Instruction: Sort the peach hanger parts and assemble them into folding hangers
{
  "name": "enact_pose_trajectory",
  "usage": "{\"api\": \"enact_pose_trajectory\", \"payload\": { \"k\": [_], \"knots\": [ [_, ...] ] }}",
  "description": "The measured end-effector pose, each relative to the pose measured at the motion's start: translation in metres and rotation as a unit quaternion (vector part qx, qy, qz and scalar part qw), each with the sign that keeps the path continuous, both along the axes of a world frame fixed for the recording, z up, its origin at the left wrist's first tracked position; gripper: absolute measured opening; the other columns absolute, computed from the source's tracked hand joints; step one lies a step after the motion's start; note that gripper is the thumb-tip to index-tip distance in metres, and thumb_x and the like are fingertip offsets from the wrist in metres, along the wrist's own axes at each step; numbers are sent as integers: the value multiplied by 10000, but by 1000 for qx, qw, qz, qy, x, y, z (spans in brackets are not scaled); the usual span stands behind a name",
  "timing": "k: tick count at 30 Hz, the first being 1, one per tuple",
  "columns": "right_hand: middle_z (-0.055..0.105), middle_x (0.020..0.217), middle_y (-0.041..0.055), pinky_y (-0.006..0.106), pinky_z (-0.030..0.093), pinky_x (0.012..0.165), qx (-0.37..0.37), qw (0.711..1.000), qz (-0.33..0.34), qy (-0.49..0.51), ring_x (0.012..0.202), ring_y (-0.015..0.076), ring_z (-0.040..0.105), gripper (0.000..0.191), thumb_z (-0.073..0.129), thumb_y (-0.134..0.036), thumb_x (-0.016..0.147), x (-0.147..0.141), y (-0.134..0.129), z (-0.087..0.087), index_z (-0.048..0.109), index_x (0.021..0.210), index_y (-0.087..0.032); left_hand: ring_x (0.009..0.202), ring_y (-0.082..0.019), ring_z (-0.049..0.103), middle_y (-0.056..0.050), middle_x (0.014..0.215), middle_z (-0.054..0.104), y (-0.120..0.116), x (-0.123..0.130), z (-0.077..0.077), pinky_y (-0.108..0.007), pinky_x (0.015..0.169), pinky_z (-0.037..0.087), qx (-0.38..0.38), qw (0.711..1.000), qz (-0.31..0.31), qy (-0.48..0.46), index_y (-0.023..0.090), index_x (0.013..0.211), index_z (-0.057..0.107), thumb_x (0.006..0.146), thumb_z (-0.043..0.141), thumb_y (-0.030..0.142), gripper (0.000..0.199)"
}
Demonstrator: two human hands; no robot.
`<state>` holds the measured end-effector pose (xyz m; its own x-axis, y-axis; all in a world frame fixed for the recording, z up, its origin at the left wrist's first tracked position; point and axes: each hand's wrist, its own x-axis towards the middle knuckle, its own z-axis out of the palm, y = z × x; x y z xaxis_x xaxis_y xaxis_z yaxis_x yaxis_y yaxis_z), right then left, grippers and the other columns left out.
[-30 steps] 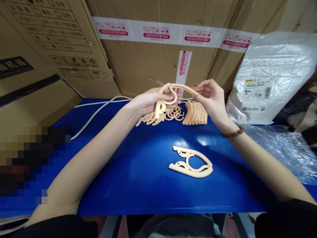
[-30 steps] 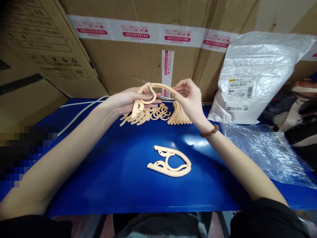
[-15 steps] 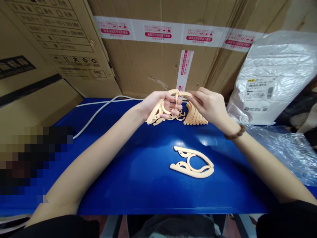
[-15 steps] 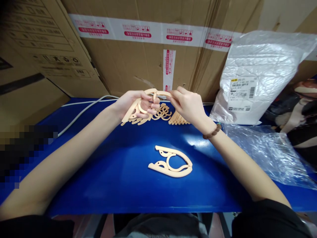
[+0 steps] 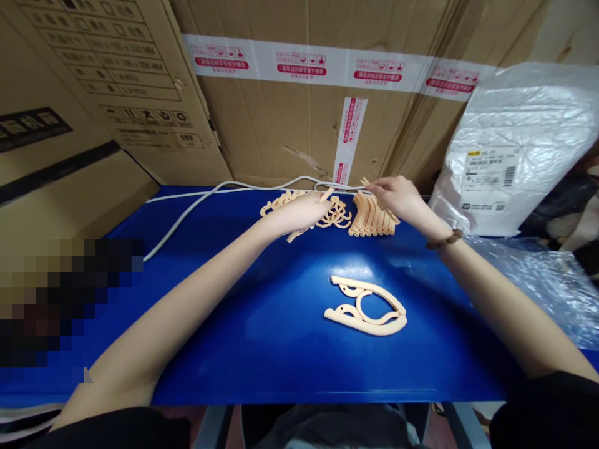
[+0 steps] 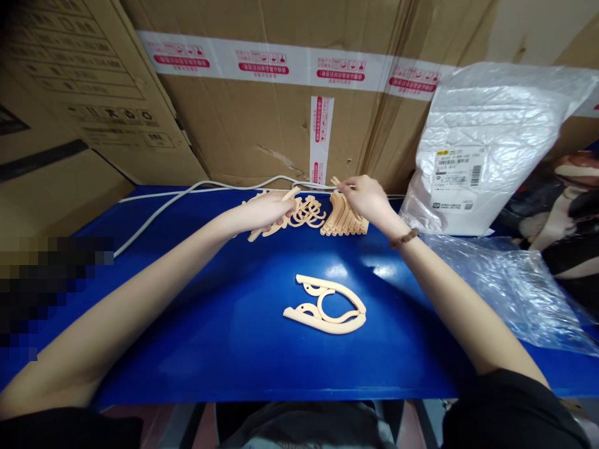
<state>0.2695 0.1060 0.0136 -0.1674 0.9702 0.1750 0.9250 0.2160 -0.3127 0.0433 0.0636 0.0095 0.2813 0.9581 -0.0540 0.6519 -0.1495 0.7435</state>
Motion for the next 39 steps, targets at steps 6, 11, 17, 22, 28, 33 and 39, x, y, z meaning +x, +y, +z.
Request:
{"api": "enact_pose_trajectory", "payload": {
  "k": [6, 11, 17, 22, 28, 33, 39],
  "knots": [
    [715, 1096, 215, 416, 508, 781, -11, 981, -123, -149, 1000, 345, 678, 397, 504, -388, 899, -4, 3, -6, 721, 1092, -117, 416, -124, 431, 5, 562, 502, 3, 1, -2, -257, 447, 302, 9, 1000, -5, -17, 192, 805, 538, 858, 461, 296, 139],
    [719, 1071, 223, 424, 514, 785, -10, 982, -119, -148, 1001, 350, 681, 411, 485, -406, 902, -9, 0, -13, 717, 1067, -109, 366, -136, 427, -8, 562, 527, -1, 1, -4, -265, 403, 288, -5, 999, -13, -46, 198, 907, 568, 887, 455, 350, 191],
    [716, 1083, 212, 418, 511, 778, -12, 985, -104, -137, 1008, 359, 677, 399, 426, -357, 926, -8, -1, -14, 669, 1135, -118, 370, -143, 453, -8, 581, 516, -3, 4, -6, -262, 398, 302, -3, 999, -26, -44, 182, 1010, 574, 942, 386, 408, 302],
    [722, 1055, 188, 416, 510, 792, -15, 987, -89, -133, 1005, 346, 673, 354, 449, -312, 916, -7, 0, -17, 633, 1157, -129, 347, -135, 451, -4, 565, 510, 1, 4, -12, -250, 382, 291, -2, 997, -14, -78, 184, 982, 562, 970, 321, 570, 455],
    [709, 1092, 202, 414, 499, 788, -11, 988, -71, -139, 1006, 351, 665, 354, 461, -272, 905, -3, 4, -23, 593, 1203, -133, 431, -119, 464, -13, 632, 513, -1, 8, -13, -228, 405, 294, -18, 990, -17, -136, 186, 855, 551, 949, 424, 523, 372],
    [712, 1082, 204, 407, 486, 785, -1, 988, -68, -140, 985, 343, 667, 363, 426, -339, 940, -3, 4, -25, 573, 1210, -147, 450, -111, 460, -7, 637, 504, -3, 13, -11, -214, 394, 255, -31, 990, -34, -135, 191, 873, 578, 956, 418, 472, 334],
    [721, 1011, 218, 411, 484, 768, 26, 985, -68, -154, 971, 376, 678, 545, 455, -557, 918, -10, -1, -27, 557, 1228, -121, 424, -92, 433, 6, 613, 494, -3, 12, -12, -208, 383, 225, -42, 987, -29, -155, 195, 843, 574, 945, 445, 466, 317]
  ]
}}
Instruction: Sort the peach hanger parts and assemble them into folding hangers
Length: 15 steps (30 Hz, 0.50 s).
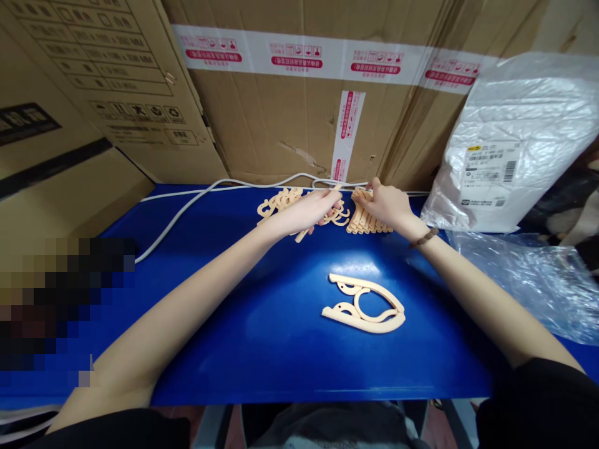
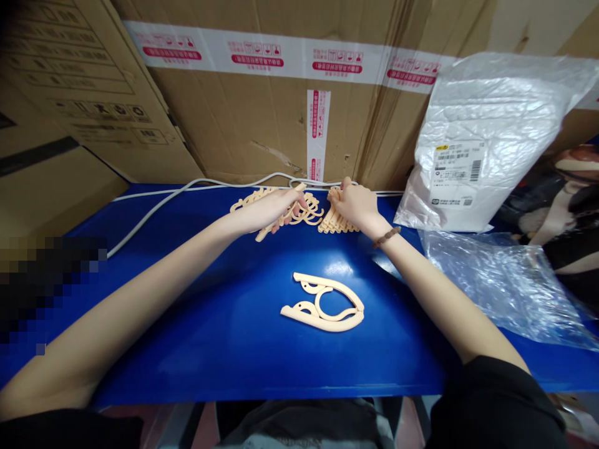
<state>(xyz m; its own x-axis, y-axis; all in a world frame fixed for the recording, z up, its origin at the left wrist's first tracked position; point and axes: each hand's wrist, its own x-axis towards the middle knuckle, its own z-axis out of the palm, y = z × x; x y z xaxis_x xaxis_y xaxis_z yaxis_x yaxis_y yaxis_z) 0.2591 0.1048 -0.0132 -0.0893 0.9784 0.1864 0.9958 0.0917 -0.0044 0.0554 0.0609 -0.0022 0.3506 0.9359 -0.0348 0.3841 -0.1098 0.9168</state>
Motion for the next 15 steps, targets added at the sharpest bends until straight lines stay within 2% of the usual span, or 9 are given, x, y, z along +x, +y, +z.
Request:
{"api": "enact_pose_trajectory", "payload": {
  "k": [5, 9, 12, 14, 15],
  "knots": [
    [722, 1011, 213, 403, 483, 747, -1, 1000, 4, -16, 972, 382, 682, 510, 485, -517, 911, -1, -1, -1, 546, 1238, -130, 440, -85, 434, 7, 654, 501, -1, 2, 1, -199, 402, 242, -6, 1000, -2, 11, 193, 850, 550, 964, 388, 419, 300],
    [720, 1007, 212, 406, 482, 745, -8, 1000, 2, -19, 965, 386, 682, 507, 493, -515, 910, 0, -1, -1, 545, 1236, -130, 537, -100, 490, -11, 732, 526, -1, 4, 1, -193, 457, 319, -16, 1000, 3, -20, 179, 873, 542, 960, 391, 349, 244],
    [718, 1007, 219, 415, 480, 749, 13, 1000, -6, -9, 946, 384, 681, 532, 469, -539, 925, -1, -3, 3, 551, 1237, -116, 602, -112, 500, -7, 717, 525, 2, 3, 2, -205, 537, 372, 14, 998, -15, -51, 174, 826, 535, 946, 475, 385, 250],
    [722, 1001, 202, 393, 475, 751, 29, 999, 5, 30, 923, 350, 680, 539, 460, -571, 929, -5, -6, 8, 587, 1200, -123, 580, -103, 461, 16, 653, 481, 4, 1, 4, -213, 539, 344, 44, 998, 6, -50, 179, 741, 501, 911, 565, 450, 326],
    [727, 982, 179, 367, 473, 739, 19, 997, 34, 73, 891, 314, 678, 533, 447, -589, 933, -8, -9, 12, 617, 1157, -136, 558, -94, 434, 30, 619, 450, 4, 0, 5, -214, 525, 315, 59, 997, 32, -47, 183, 699, 477, 884, 609, 475, 370]
  ]
}}
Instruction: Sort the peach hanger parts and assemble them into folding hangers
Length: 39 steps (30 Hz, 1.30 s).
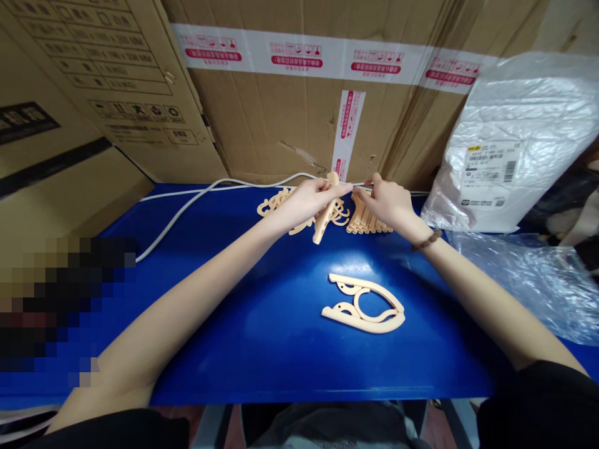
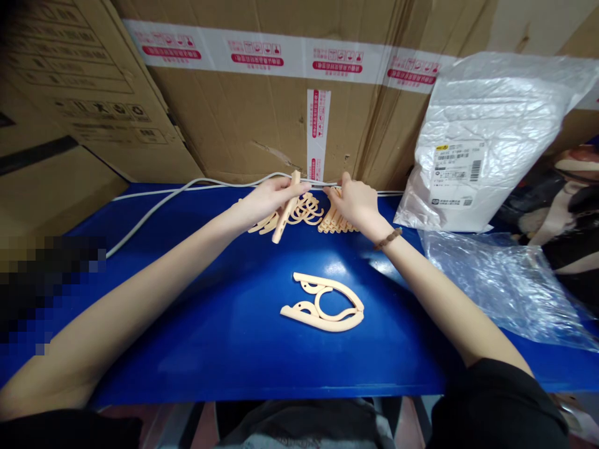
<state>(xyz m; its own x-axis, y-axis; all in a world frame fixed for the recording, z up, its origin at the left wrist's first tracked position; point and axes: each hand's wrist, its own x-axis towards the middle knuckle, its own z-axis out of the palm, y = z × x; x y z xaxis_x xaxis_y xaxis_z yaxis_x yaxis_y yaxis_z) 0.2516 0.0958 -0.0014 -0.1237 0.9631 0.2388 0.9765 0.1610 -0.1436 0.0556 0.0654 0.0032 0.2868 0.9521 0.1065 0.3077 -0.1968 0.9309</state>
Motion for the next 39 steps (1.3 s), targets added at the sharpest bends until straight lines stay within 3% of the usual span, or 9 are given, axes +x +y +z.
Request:
{"api": "enact_pose_trajectory", "payload": {
  "k": [2, 4, 9, 14, 18, 23, 26, 32, 39],
  "knots": [
    [729, 919, 121, 302, 459, 671, -74, 983, 107, 129, 772, 223, 654, 544, 394, -624, 947, -9, -7, 8, 666, 1040, -162, 510, -77, 380, 52, 564, 390, 1, -2, 3, -216, 498, 257, 18, 998, 62, 1, 191, 627, 429, 840, 668, 493, 440],
    [715, 873, 88, 258, 416, 563, -169, 923, 201, 281, 628, 150, 584, 566, 333, -614, 966, -20, -16, 14, 676, 961, -165, 478, -68, 355, 59, 542, 382, 0, -3, 5, -219, 481, 239, 34, 996, 80, -12, 190, 605, 432, 845, 674, 468, 440],
    [675, 805, 48, 241, 331, 476, -189, 854, 222, 430, 545, 111, 498, 412, 376, -469, 955, -34, -30, 21, 667, 942, -178, 448, -72, 388, 52, 590, 415, -4, 2, 7, -202, 457, 304, 29, 995, 46, -83, 182, 775, 516, 1011, 414, 330, 297],
    [666, 762, 29, 241, 391, 554, -114, 876, 250, 397, 610, 119, 535, 247, 612, -343, 818, -22, -25, 27, 689, 933, -139, 490, -76, 433, 43, 638, 436, -1, -1, 14, -182, 467, 351, 1, 993, 91, -77, 196, 797, 464, 1008, 393, 236, 226],
    [715, 848, 61, 282, 437, 668, 16, 932, 239, 270, 725, 163, 612, 282, 567, -337, 874, -9, -22, 37, 707, 1005, -130, 489, -67, 400, 31, 638, 443, 5, -15, 22, -187, 471, 333, 34, 995, 69, -57, 178, 707, 498, 957, 493, 250, 260],
    [705, 904, 122, 342, 426, 711, 130, 960, 246, 42, 783, 222, 620, 320, 414, -296, 967, -2, -19, 36, 671, 1046, -124, 551, -114, 477, 12, 586, 485, 2, -22, 18, -240, 551, 336, 233, 966, 63, 97, 182, 681, 562, 978, 449, 350, 360],
    [630, 708, 60, 312, 431, 643, 40, 941, 296, 158, 646, 177, 568, 273, 402, -257, 961, -3, -15, 32, 648, 927, -146, 597, -145, 530, -1, 631, 544, 1, -18, 5, -267, 598, 345, 332, 920, 127, 167, 187, 916, 634, 1012, 359, 368, 343],
    [518, 675, -21, 226, 263, 418, -77, 824, 245, 505, 469, 79, 350, 184, 485, -311, 938, -4, -16, 43, 616, 889, -192, 613, -134, 562, -27, 689, 606, 24, -2, -26, -242, 585, 374, 98, 979, 60, 168, 158, 838, 621, 984, 298, 237, 363],
    [536, 672, -12, 238, 327, 463, -49, 804, 204, 556, 555, 113, 455, 101, 491, -291, 910, -2, -15, 49, 560, 892, -220, 783, -218, 608, -65, 745, 648, 37, 3, -37, -288, 677, 380, 73, 966, 110, 222, 164, 790, 632, 849, 626, 372, 217]
  ]
}}
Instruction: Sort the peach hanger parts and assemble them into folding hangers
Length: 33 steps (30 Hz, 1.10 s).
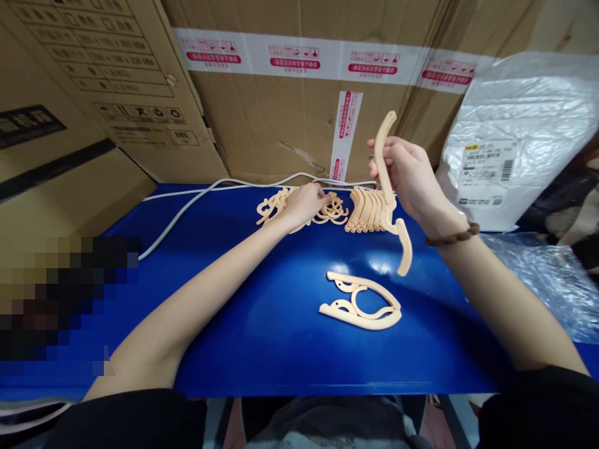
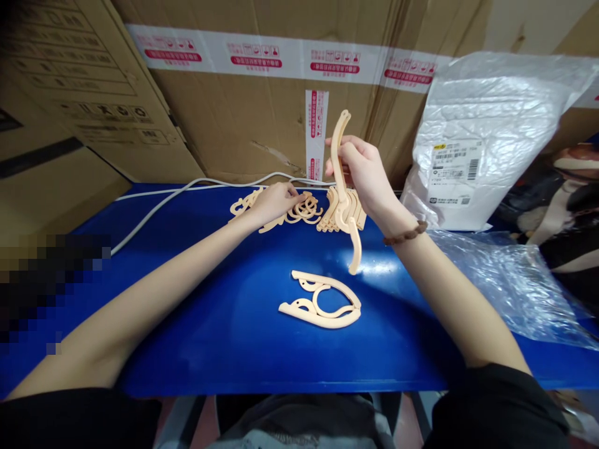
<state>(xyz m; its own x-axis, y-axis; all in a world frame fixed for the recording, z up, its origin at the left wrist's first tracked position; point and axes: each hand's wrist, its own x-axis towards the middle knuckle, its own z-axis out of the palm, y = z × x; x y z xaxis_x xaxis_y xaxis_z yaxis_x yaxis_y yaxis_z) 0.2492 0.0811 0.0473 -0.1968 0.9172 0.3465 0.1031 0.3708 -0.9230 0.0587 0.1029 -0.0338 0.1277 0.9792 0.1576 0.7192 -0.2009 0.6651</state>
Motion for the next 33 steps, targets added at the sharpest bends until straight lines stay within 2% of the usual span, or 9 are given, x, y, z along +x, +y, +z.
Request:
{"api": "enact_pose_trajectory", "payload": {
  "k": [5, 7, 10, 16, 19, 22, 27, 30, 33],
  "knots": [
    [563, 875, 21, 253, 400, 509, 55, 994, -94, 22, 654, 119, 486, 110, 525, -295, 886, 5, 13, -6, 442, 945, -253, 810, -197, 651, -102, 872, 694, -14, 2, 18, -278, 670, 447, -88, 979, -59, -175, 150, 908, 637, 980, 394, 490, 424],
    [574, 972, 33, 258, 439, 545, 114, 982, -151, 21, 714, 129, 524, 203, 552, -238, 851, 9, 14, -6, 385, 961, -271, 786, -172, 662, -103, 872, 692, -22, 2, 30, -268, 668, 482, -199, 914, -163, -313, 136, 866, 641, 996, 378, 476, 450],
    [615, 984, 55, 318, 474, 651, 218, 949, -194, -118, 794, 172, 577, 190, 578, -205, 835, 14, 10, -4, 425, 935, -259, 667, -99, 625, -45, 775, 643, -33, -1, 47, -220, 636, 493, -234, 839, -160, -464, 126, 833, 599, 984, 499, 280, 238],
    [684, 906, 130, 410, 392, 784, 365, 721, -147, -571, 897, 278, 612, 270, 359, -220, 988, 1, -12, -6, 612, 1058, -159, 390, -28, 394, 43, 576, 457, -46, -1, 64, -143, 362, 268, -254, 815, -147, -500, 135, 774, 522, 1009, 394, 157, 269],
    [692, 899, 167, 366, 375, 685, 336, 674, -128, -645, 834, 284, 635, 353, 285, -136, 982, -16, -21, -13, 604, 1130, -110, 344, -19, 290, 69, 532, 384, -51, 11, 62, -149, 342, 166, -258, 834, -123, -472, 149, 755, 490, 1023, 366, 184, 297],
    [701, 843, 177, 329, 357, 607, 262, 706, -157, -639, 727, 274, 646, 312, 358, -134, 960, -24, -22, -19, 596, 1151, -68, 361, -27, 298, 74, 526, 377, -57, 25, 49, -157, 386, 197, -143, 908, -44, -392, 164, 739, 470, 1034, 357, 214, 320],
    [655, 634, 57, 290, 409, 602, 103, 878, -52, -465, 540, 163, 588, 316, 401, -218, 977, -5, -2, -21, 625, 768, -141, 583, -100, 502, 6, 687, 566, -56, 15, 26, -215, 578, 366, 151, 973, -28, -173, 170, 877, 599, 1015, 417, 289, 258],
    [635, 644, 42, 300, 401, 585, 103, 913, -98, -382, 547, 158, 561, 331, 434, -325, 983, 14, 11, -19, 632, 774, -162, 596, -121, 522, -15, 668, 583, -39, -18, 27, -242, 596, 378, 74, 986, -14, -152, 151, 778, 650, 983, 418, 285, 337],
    [671, 761, 63, 314, 400, 613, 182, 896, -151, -376, 656, 185, 588, 259, 507, -373, 958, 28, 14, -17, 662, 881, -180, 595, -108, 495, -20, 734, 626, -19, -58, 34, -250, 572, 352, -49, 976, 61, -203, 174, 790, 725, 874, 535, 228, 215]
  ]
}}
